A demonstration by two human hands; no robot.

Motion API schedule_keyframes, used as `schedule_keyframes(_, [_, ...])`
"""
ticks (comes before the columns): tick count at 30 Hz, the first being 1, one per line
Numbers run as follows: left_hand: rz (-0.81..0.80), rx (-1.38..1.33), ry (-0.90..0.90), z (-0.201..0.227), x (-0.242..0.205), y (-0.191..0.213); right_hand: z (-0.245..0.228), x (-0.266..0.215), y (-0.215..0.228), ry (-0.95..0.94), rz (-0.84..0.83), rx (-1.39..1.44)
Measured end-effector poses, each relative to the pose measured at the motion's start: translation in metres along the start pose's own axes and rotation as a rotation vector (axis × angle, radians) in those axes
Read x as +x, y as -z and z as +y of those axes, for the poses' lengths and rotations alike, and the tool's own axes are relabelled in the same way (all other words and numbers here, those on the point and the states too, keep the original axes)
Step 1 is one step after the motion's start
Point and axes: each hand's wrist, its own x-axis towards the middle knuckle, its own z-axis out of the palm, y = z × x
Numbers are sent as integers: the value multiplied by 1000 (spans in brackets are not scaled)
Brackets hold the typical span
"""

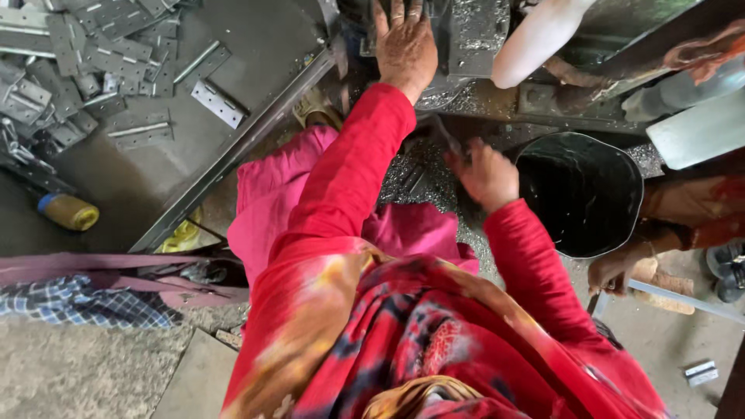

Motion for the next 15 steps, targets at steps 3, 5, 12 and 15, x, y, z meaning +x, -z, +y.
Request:
schedule_keyframes(3, [44, 21, 2, 5, 29, 1, 1, -3, -13, -10, -60, 185])
schedule_keyframes(5, [12, 32, 8, 1, 30, 2, -3, -13, -24, 4, -31, 140])
schedule_keyframes(12, [60, -57, -142, 6, -35, 32, -26, -7, 48, 233, 505, 216])
schedule_keyframes(15, [133, 118, -305, -16, -82, 40, -50, -9, 85, 244, 582, 283])
